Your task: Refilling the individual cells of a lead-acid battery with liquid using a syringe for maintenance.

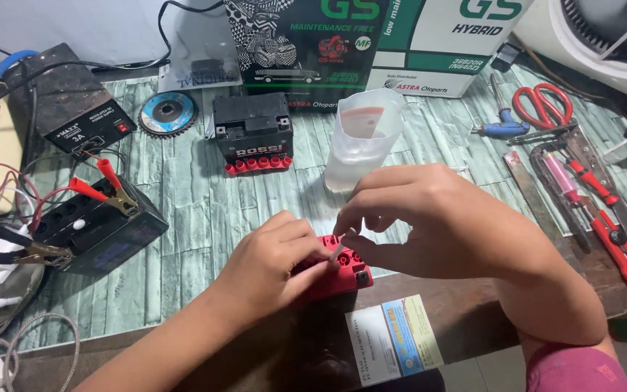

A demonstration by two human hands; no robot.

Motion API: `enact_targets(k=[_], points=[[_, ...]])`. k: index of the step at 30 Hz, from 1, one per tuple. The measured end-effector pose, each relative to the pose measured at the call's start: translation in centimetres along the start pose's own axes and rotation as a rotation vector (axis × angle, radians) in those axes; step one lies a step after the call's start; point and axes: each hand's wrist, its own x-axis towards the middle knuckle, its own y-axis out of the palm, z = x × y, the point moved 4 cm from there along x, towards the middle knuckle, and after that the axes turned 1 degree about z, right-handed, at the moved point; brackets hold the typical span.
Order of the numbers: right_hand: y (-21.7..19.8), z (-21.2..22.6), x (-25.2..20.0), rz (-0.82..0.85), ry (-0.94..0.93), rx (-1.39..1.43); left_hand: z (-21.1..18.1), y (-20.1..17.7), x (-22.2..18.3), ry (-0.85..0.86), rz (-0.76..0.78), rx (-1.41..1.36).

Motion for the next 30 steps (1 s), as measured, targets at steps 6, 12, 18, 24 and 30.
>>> enact_targets(k=[6,12,18,24,30], points=[[0.3,0.1,-0.2,-0.061,0.015,-0.048,-0.1,0.1,-0.1,-0.018,0.003,-0.002],[0.5,0.2,-0.4,-0.105,0.093,-0.072,0.1,0.4,-0.3,-0.017,-0.018,0.028],[0.2,0.4,-0.5,-0.206,0.138,-0.046,0.0,0.4,-0.3,-0.024,-0.011,0.027],[0.0,0.4,-0.8,-0.285,0.144,-0.013,-0.1,0.2,-0.1,-0.026,-0.007,0.013],[-0.3,0.6,-1.2,-0.368,0.175,0.047,-0.1,0.3,-0.1,-0.027,-0.011,0.028]])
